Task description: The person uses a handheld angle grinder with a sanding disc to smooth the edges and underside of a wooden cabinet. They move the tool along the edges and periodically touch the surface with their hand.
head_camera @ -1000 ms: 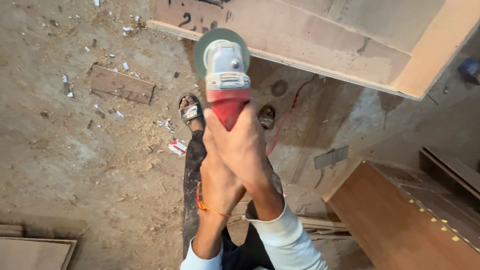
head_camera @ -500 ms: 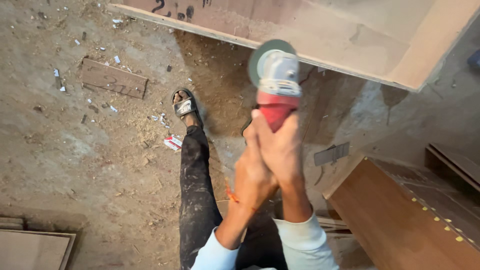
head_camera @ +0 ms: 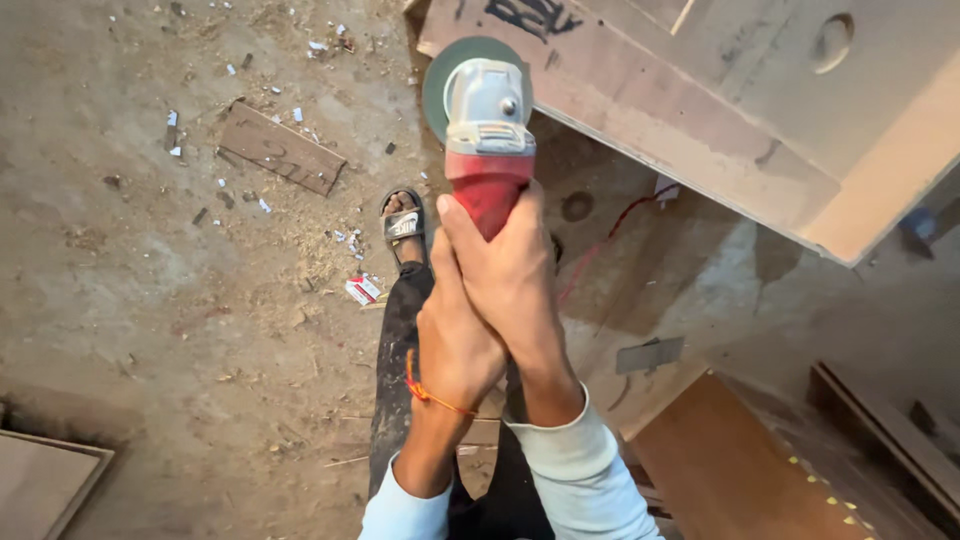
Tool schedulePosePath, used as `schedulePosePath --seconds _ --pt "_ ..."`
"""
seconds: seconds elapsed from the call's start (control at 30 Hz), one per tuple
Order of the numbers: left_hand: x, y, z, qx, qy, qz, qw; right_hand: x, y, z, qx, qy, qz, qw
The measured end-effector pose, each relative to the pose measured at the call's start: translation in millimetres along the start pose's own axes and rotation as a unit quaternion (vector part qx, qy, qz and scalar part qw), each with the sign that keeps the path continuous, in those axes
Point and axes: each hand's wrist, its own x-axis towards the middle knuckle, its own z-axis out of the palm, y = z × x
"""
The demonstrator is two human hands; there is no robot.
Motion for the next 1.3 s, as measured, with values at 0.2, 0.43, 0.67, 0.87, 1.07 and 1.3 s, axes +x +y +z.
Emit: schedulePosePath --seconds 0.2,0.43,0.67,0.87,1.07,1.3 --pt "2.8 -0.2 -1.3 -0.007 -0.022 0.071 0.997 -2.0 -3.8 -2.0 -0.013 0.023 0.060 0.998" --pt "1.3 -10.5 -1.6 -0.011 0.013 0.112 0.994 -3.5 -5.0 2.3 0.019 0.036 -0.039 0.998" --pt "6.0 -13.2 -3.0 -0.022 0.011 0.103 0.994 1.0 -4.4 6.8 0.007 0.031 -0.001 1.000" --pt "-1.4 -5.9 6.7 -0.044 0.003 0.142 0.989 -3.2 -3.9 -9.1 0.013 0.059 -0.004 0.998" --pt "2.4 -6.1 -12.0 -0.038 0.014 0.101 0.994 -4.3 -18.1 7.3 -0.020 0.013 0.036 0.999" --pt "-4.6 -5.5 11.1 -0.017 -0.037 0.062 0.997 -5.6 0.1 -10.9 -0.013 0.060 0.072 0.996"
